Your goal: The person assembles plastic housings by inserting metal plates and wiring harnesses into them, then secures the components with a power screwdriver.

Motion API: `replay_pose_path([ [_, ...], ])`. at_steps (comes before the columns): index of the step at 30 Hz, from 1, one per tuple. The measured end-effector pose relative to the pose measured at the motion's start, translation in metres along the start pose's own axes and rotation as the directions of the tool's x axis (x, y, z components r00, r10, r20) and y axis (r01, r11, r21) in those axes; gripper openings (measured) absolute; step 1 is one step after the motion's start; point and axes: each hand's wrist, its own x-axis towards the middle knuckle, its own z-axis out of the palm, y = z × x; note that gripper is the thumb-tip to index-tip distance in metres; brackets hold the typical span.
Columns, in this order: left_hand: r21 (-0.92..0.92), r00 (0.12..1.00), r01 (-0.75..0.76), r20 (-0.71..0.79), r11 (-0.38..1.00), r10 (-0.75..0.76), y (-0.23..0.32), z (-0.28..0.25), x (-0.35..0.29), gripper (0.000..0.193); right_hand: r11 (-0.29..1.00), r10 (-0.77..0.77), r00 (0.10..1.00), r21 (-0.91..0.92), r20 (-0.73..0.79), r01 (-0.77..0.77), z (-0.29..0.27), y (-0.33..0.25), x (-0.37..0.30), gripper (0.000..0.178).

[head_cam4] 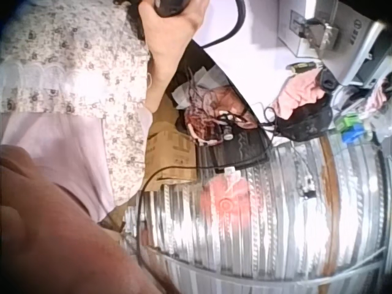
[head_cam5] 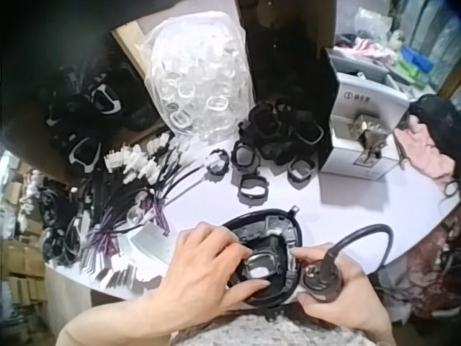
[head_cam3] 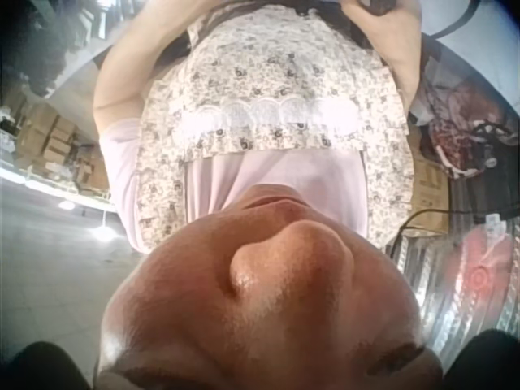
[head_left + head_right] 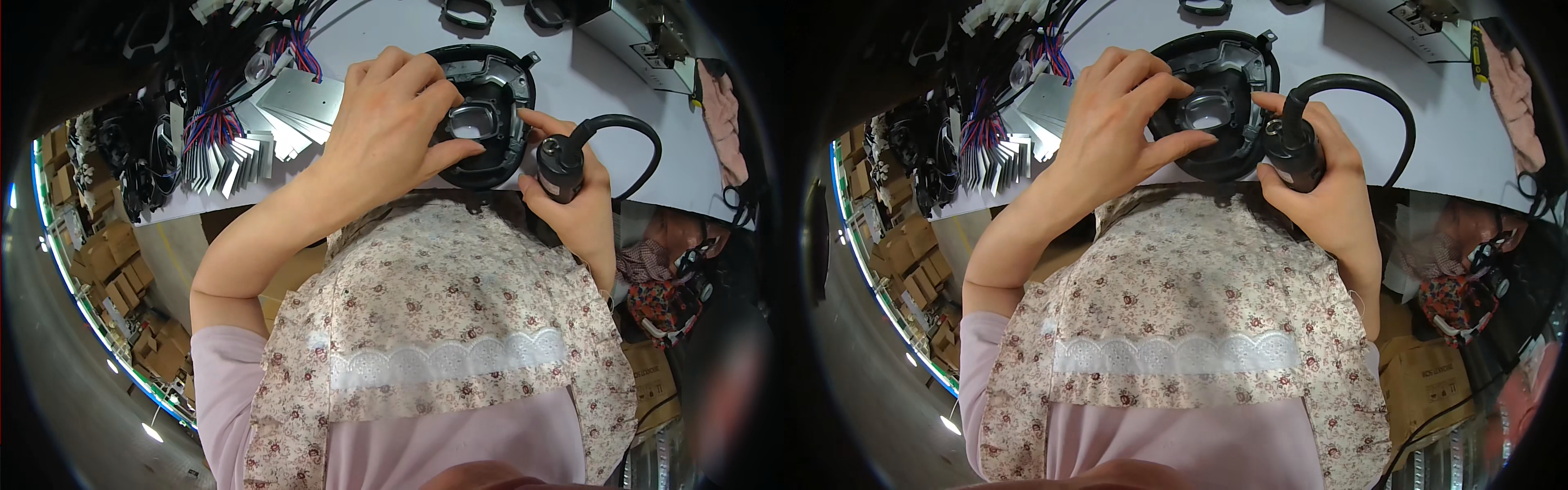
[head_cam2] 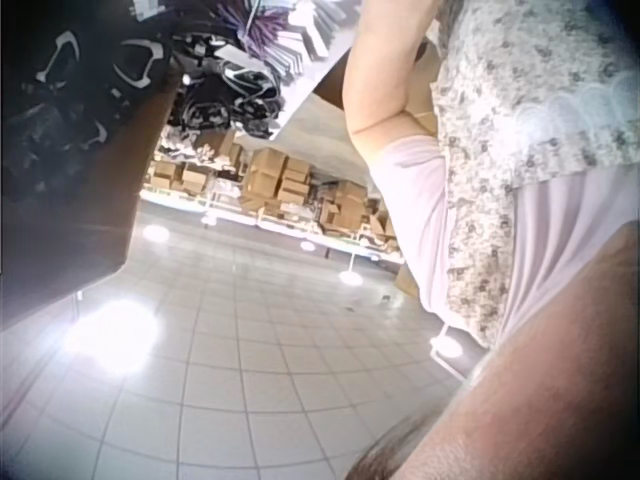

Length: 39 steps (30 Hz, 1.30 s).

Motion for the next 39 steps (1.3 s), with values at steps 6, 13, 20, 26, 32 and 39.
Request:
replay_pose_path([
  [6,0.005,0.999,0.006,-0.031,1.0,-0.006,0.004,-0.007,-0.002,0.047,0.998,-0.022,0.999,0.053,-0.044,0.025,0.005,-0.001,0.002,0.057],
  [13,0.082,0.93,0.099,0.347,0.992,-0.121,-0.077,-0.102,-0.009,0.049,0.998,-0.001,0.999,0.06,-0.053,0.004,0.002,0.001,-0.001,0.059],
  [20,0.108,0.851,0.18,0.482,0.978,-0.21,-0.103,-0.092,-0.028,0.056,0.998,0.033,0.999,0.053,-0.037,-0.032,0.003,0.001,0.0,0.057],
  [26,0.024,0.799,0.305,0.538,0.952,-0.269,-0.105,-0.094,-0.019,0.059,0.998,0.019,0.999,0.067,-0.046,-0.016,0.003,0.002,0.001,0.058],
  [32,-0.158,0.855,0.275,0.491,0.948,-0.166,-0.121,-0.114,-0.008,0.052,0.997,0.023,0.999,0.074,-0.031,-0.021,0.001,0.002,0.002,0.058],
  [39,-0.946,0.904,0.205,0.085,0.25,-0.42,-0.109,-0.152,0.026,0.05,0.997,-0.013,1.0,0.082,-0.019,0.014,-0.002,0.004,0.002,0.06],
])
